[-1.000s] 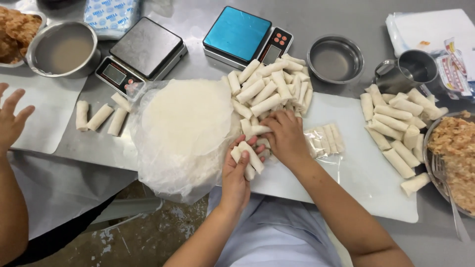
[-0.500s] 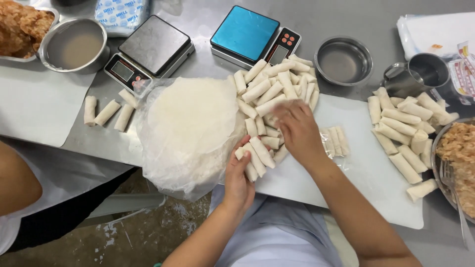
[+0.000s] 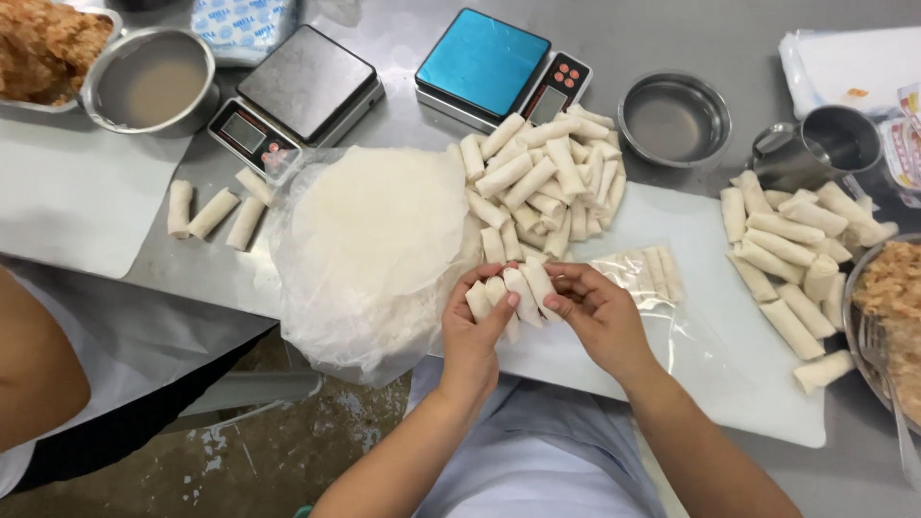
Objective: Rolling spring rolls with filling and then packaging them into plastic bags on a production table.
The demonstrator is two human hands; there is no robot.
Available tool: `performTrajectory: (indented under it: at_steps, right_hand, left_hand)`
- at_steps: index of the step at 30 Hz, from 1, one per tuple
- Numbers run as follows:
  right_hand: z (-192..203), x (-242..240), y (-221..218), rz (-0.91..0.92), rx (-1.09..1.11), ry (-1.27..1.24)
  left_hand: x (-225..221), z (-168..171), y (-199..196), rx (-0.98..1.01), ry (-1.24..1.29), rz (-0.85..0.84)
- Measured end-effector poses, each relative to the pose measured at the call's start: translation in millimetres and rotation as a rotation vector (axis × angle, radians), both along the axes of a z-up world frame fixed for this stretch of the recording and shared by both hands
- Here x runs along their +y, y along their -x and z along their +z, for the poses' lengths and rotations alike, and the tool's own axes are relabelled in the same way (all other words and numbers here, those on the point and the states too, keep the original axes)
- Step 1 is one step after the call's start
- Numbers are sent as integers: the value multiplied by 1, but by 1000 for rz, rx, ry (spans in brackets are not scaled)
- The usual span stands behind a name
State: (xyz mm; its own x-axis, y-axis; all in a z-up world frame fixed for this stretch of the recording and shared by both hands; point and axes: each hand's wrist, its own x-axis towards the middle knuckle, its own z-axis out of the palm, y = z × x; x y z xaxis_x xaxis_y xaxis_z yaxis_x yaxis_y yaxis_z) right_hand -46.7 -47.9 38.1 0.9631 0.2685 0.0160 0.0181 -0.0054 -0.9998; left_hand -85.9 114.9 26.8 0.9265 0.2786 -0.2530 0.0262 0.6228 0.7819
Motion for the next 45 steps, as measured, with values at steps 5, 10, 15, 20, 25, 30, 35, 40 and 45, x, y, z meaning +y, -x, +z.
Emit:
performTrajectory:
  at_steps: [5,10,15,20,25,30,35,40,45]
  right_hand:
    - [-10,-4,13,-131,-129,37]
    - [-11,4,21,-76,-432,295]
    - [-7,10,-20,36,-692,677]
    - [-45,25,-19,12,-619,1074]
    - [-34,14,-14,-33,-538,1037]
    - [-22,3,6,-102,50,-18]
    - [-24,-21,24,-106,161,-184]
    - [-21,-32,44,-171,97,-214]
    - [-37,-25,68,-247,-223,-68]
  left_hand:
    - [-5,9,1,-4,-53,-51]
    - [12,-17,12,3,-121,-123]
    - [34,-19,34,159,-44,-36]
    - [44,-9,38,173,-15,25]
    - [44,-13,36,180,14,56]
    - [22,-50,24,108,-4,26]
    - [6,-23,23,50,-31,-46]
    - [-7,13,29,-39,-68,-140]
    - [-14,15,30,-165,-116,-191]
